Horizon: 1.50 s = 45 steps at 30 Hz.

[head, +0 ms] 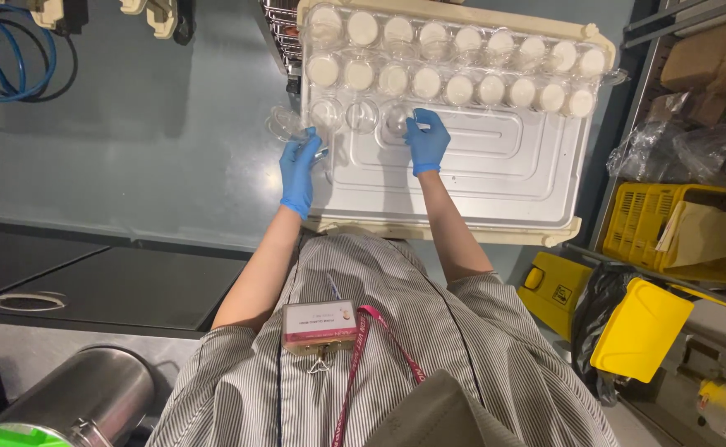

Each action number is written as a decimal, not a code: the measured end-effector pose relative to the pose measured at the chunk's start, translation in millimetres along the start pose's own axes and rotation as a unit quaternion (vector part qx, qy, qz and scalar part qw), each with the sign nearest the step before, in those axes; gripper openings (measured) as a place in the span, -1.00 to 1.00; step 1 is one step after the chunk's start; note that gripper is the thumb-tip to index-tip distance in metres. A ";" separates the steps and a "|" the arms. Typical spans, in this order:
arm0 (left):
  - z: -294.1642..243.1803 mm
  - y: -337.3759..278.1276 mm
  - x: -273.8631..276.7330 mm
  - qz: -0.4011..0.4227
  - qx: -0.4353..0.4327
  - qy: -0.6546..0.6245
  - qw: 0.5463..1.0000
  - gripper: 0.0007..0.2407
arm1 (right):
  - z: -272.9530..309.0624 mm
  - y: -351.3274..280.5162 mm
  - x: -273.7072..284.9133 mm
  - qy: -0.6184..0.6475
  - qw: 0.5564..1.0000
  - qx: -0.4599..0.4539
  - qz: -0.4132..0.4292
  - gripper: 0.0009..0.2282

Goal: Preparing and filling small dessert cups with a white liquid mixture.

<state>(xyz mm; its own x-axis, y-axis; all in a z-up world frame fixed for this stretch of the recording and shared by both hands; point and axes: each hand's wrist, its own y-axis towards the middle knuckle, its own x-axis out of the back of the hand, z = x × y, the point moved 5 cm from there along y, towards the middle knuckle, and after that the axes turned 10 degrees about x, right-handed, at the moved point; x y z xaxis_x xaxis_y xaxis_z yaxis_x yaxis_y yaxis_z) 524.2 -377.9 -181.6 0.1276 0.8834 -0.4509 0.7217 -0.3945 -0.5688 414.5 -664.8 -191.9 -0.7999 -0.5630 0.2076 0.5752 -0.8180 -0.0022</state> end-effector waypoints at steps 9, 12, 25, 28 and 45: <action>-18.3 -15.6 -1.8 -0.020 0.026 -0.026 0.999 -0.74 | -2.2 -1.0 -12.0 0.031 0.998 -0.054 0.024 -0.77; -19.5 -17.9 -5.3 -0.022 0.037 -0.018 0.999 -0.75 | -1.5 0.3 -12.8 0.025 0.997 -0.058 0.038 -0.75; 1.3 -11.3 -27.4 0.030 0.058 -0.009 0.998 -0.68 | 64.2 -20.1 6.2 -0.130 0.989 0.069 -0.002 -0.60; 9.7 -17.0 -52.9 0.079 0.079 -0.009 0.994 -0.66 | 66.6 -42.1 -3.6 -0.081 0.991 0.091 0.052 -0.68; 79.9 -2.5 -98.6 0.155 0.161 0.085 0.971 -0.66 | 2.6 13.8 61.9 0.017 0.999 -0.023 -0.029 -0.83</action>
<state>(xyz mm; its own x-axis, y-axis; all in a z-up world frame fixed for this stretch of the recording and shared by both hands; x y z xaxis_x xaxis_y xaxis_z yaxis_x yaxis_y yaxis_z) 455.4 -484.2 -190.8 0.4348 0.7282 -0.5298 0.3847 -0.6822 -0.6218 373.4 -710.6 -176.5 -0.8371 -0.5181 0.1755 0.5203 -0.8532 -0.0373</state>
